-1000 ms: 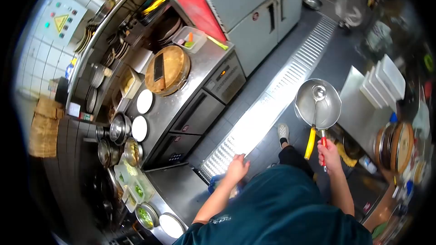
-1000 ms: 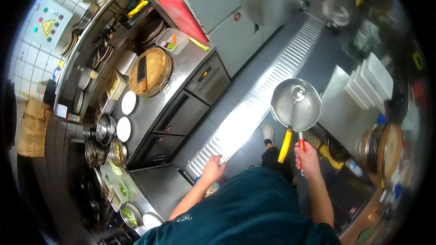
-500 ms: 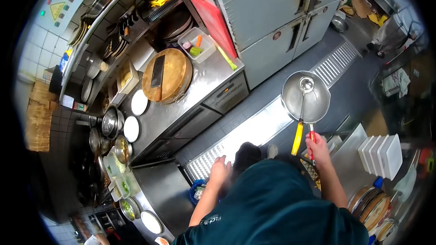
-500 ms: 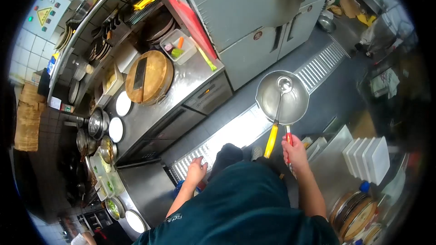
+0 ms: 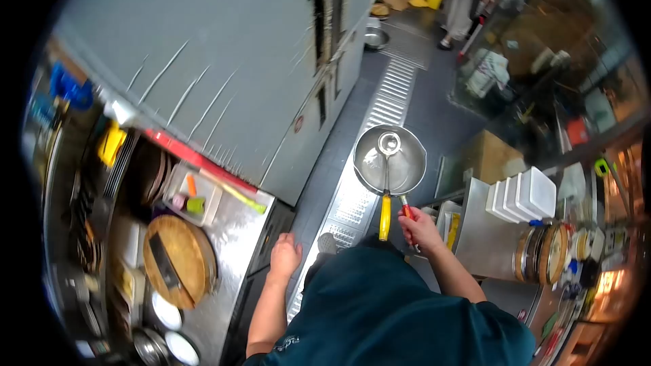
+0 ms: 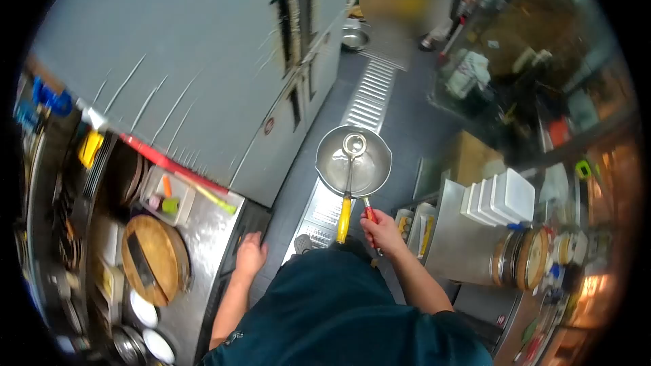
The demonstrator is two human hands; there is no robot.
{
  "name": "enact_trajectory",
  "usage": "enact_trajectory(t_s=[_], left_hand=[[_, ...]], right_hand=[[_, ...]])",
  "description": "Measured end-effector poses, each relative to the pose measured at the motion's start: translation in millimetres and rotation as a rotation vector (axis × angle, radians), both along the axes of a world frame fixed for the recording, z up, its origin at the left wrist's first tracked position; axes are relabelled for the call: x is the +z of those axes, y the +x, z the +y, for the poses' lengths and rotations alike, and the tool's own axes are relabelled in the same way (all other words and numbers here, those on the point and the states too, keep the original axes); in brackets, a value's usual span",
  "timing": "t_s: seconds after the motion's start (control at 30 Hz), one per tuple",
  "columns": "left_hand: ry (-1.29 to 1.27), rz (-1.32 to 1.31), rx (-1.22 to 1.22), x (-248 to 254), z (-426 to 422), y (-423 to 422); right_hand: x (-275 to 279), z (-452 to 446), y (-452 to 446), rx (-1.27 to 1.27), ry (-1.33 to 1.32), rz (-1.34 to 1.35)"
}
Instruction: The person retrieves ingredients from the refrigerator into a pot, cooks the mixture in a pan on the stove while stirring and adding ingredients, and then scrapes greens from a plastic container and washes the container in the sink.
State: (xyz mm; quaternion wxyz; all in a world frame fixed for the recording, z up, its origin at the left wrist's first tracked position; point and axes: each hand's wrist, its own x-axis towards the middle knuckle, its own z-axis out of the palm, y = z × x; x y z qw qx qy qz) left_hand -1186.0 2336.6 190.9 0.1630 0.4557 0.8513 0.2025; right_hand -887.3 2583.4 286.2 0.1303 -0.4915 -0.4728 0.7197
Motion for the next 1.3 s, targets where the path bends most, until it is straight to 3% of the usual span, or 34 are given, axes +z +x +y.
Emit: enact_trajectory(t_s=[0.13, 0.33, 0.43, 0.63, 0.73, 0.87, 1.0, 1.07, 1.1, 1.13, 1.27, 1.3], left_hand=[[0.081, 0.102, -0.238, 14, 100, -59], [0.216, 0.282, -0.447, 92, 286, -88], [0.313, 0.546, -0.527, 127, 392, -99], [0.141, 0.918, -0.644, 188, 577, -111], [0.149, 1.065, -0.663, 196, 665, -165], [0.120, 1.183, -0.465, 226, 726, -223], [0.268, 1.245, -0.596, 223, 736, -232], [0.169, 1.167, -0.628, 213, 754, -259], [-0.052, 1.323, -0.540, 237, 753, -218], [-0.504, 1.465, -0.555, 282, 754, -163], [-0.546, 1.427, -0.461, 280, 768, -163], [-0.420, 1.409, -0.467, 270, 776, -183]], right_hand=[[2, 12, -8, -0.126, 0.000, -0.033], [2, 52, 1, -0.296, -0.041, -0.027], [-13, 91, 15, -0.343, -0.038, -0.005], [-21, 199, 50, -0.355, 0.022, -0.026], [-21, 256, 69, -0.354, 0.025, -0.024], [-1, 314, 90, -0.366, 0.036, -0.044], [-12, 357, 111, -0.323, 0.253, -0.144], [-43, 374, 112, -0.294, 0.308, -0.208], [-62, 375, 106, -0.276, 0.309, -0.217], [-48, 373, 104, -0.308, 0.259, -0.187], [-32, 379, 102, -0.366, 0.204, -0.132], [-32, 381, 102, -0.373, 0.161, -0.111]])
